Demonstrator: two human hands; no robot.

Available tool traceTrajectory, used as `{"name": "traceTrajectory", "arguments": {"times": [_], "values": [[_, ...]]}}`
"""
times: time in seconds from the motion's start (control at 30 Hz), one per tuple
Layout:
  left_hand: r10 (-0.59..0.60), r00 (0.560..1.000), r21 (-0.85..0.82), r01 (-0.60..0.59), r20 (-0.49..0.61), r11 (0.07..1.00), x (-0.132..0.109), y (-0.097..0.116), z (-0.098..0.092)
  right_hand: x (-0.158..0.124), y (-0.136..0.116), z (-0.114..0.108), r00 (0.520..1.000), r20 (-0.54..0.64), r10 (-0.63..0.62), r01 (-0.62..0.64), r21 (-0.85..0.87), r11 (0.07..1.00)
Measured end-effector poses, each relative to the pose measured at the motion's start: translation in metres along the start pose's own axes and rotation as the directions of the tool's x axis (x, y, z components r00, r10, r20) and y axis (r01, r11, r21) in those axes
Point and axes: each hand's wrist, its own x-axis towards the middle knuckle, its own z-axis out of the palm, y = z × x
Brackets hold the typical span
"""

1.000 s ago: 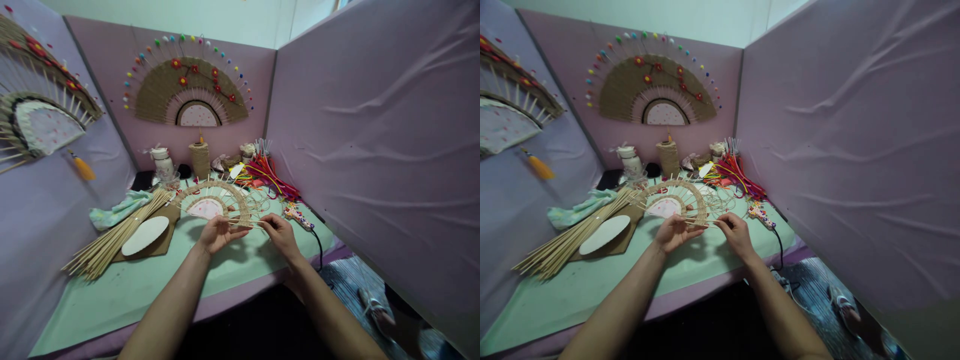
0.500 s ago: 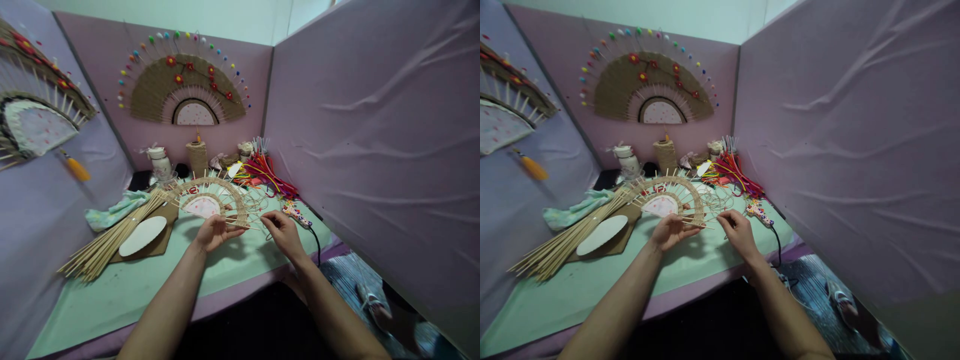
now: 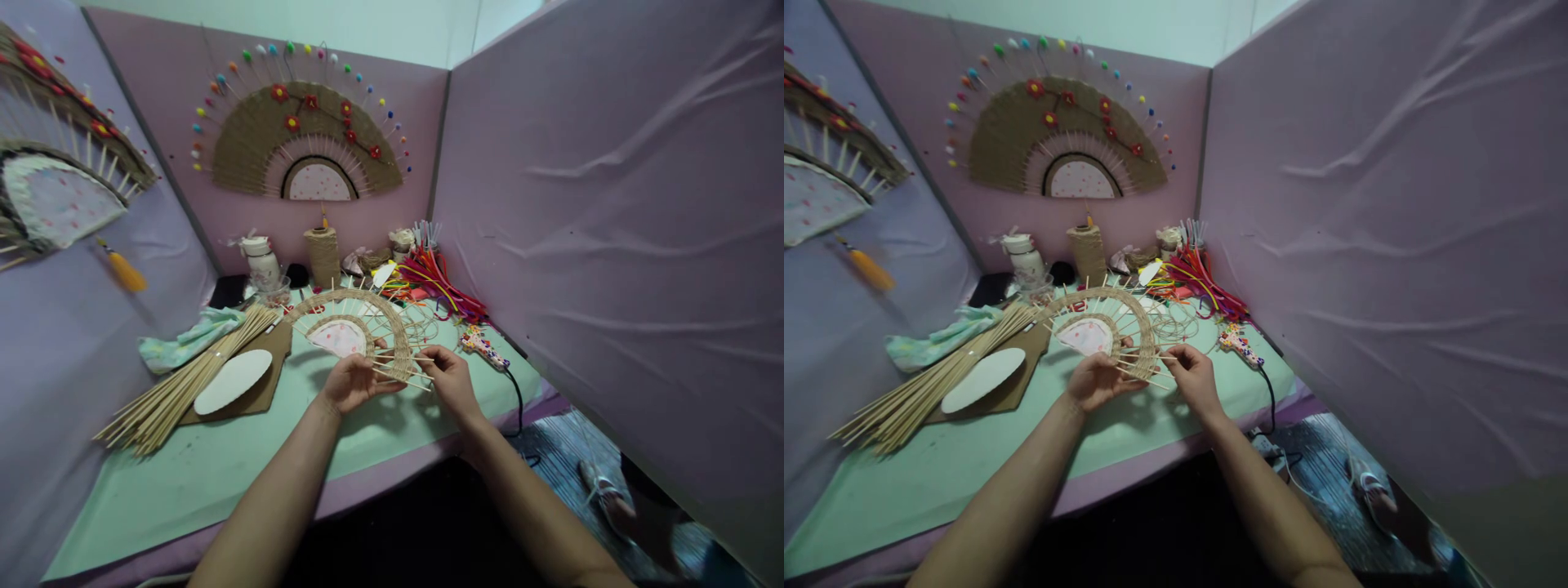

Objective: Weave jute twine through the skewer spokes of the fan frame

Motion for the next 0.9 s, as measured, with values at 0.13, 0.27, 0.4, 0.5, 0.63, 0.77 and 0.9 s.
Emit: {"name": "traceTrajectory", "arguments": {"times": [0.13, 0.27, 0.4, 0.5, 0.63, 0.77, 0.9], "values": [[-0.003, 1.0, -0.014, 0.003, 0.009, 1.0, 0.0, -0.001, 0.0, 0.0, 0.002, -0.002, 0.999, -0.02, -0.039, 0.038, -0.054, 0.998], [0.002, 1.0, -0.035, -0.003, -0.009, 0.999, 0.0, 0.002, 0.001, 0.0, 0.004, -0.007, 0.996, -0.039, -0.083, 0.078, -0.125, 0.989], [0.002, 1.0, -0.055, -0.001, 0.006, 0.998, 0.0, 0.003, -0.002, 0.0, 0.001, -0.011, 0.985, -0.074, -0.156, 0.136, -0.227, 0.964], [-0.024, 0.999, -0.066, 0.026, 0.034, 0.997, 0.0, 0.002, -0.004, -0.001, -0.003, -0.015, 0.951, -0.099, -0.294, 0.24, -0.366, 0.899], [-0.034, 0.999, -0.06, 0.036, 0.021, 0.998, -0.001, 0.003, -0.002, -0.003, -0.007, -0.022, 0.887, -0.045, -0.459, 0.369, -0.527, 0.765], [-0.05, 0.998, 0.003, 0.05, -0.03, 0.999, -0.002, 0.005, 0.005, -0.005, -0.015, -0.028, 0.865, 0.047, -0.499, 0.416, -0.621, 0.664], [-0.079, 0.996, 0.099, 0.083, -0.044, 0.992, -0.004, 0.008, 0.007, -0.004, -0.025, -0.031, 0.916, 0.102, -0.388, 0.362, -0.624, 0.692]]}}
